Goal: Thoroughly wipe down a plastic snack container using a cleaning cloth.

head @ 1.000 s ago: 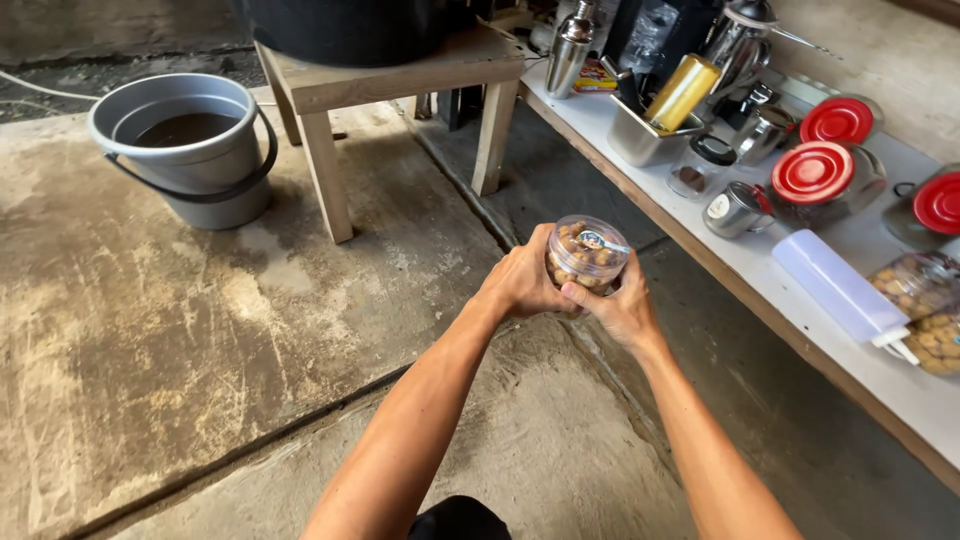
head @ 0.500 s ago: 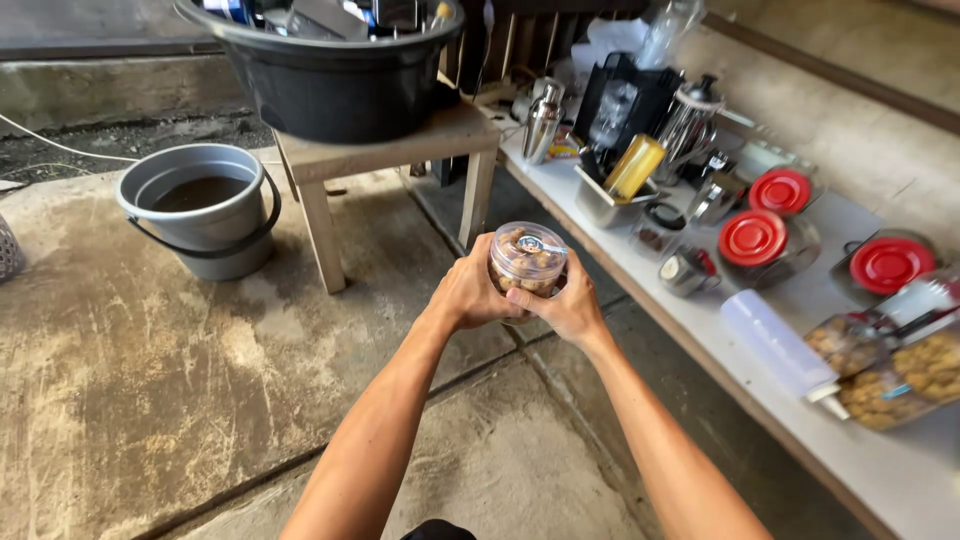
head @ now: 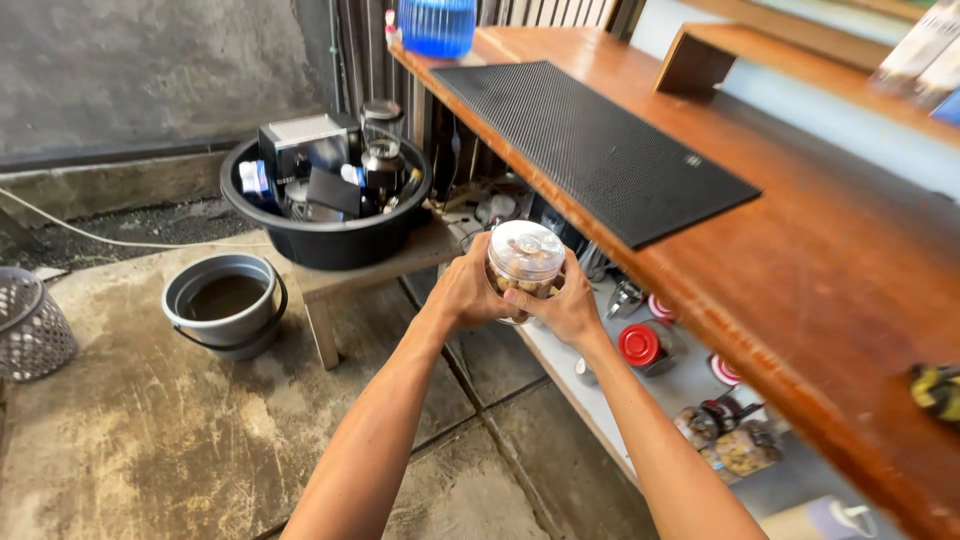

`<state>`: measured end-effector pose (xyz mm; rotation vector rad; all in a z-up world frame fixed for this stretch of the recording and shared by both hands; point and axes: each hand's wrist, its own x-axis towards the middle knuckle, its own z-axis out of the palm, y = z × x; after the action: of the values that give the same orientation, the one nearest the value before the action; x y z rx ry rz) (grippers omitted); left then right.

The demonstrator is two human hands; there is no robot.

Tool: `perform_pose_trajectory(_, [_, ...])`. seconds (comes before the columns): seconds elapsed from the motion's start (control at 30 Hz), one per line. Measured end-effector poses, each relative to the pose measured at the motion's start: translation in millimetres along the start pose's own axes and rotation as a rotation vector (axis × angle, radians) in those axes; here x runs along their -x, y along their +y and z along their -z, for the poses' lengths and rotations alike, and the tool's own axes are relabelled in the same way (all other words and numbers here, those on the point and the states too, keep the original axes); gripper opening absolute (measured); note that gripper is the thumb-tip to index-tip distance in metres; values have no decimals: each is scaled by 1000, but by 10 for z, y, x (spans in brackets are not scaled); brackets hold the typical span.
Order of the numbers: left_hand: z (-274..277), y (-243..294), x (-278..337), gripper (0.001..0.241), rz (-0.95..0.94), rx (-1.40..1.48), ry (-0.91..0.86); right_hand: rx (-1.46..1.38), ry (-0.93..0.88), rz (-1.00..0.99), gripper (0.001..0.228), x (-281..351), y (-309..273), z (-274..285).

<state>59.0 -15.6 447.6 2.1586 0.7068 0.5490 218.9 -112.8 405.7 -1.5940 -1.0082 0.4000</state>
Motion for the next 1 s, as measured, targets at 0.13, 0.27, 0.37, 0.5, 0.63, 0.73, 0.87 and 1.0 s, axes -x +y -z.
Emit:
perform_pose_trajectory(0.13, [590,835,-136,94,-26,35,-10,61,31,14,108,-126,-1159,312])
perform_pose_trajectory(0.27, [1046,1429,-202,91,-49,15,-44,74,63,-36,112,-233,-1780,523])
perform_pose_trajectory(0.37, [1192,1655,-213,93,-87,11,-73,94,85,-65,112,-175,-2103,618])
perform_pose_trajectory(0.5, [1214,1807,-209,89,-157,5,-117,79,137,-70,112,-53,-2277,742])
perform_pose_trajectory(0.63, [1110,1995,-208,93,-220,-21,-202,203,198,-140,117,138,-2281,952])
perform_pose_trajectory(0.73, [846,2137,-239,94,-254,-30,-296,142,279,-147,112,325,-2158,1198])
perform_pose_trajectory(0.87, [319,2468,-242,93,-325,-20,-423,149,395,-174,111,680,-1989,1724])
perform_pose_trajectory(1.0, [-346,2882,-166,93,-390,9,-539,218,505,-201,111,1135,-1907,2372])
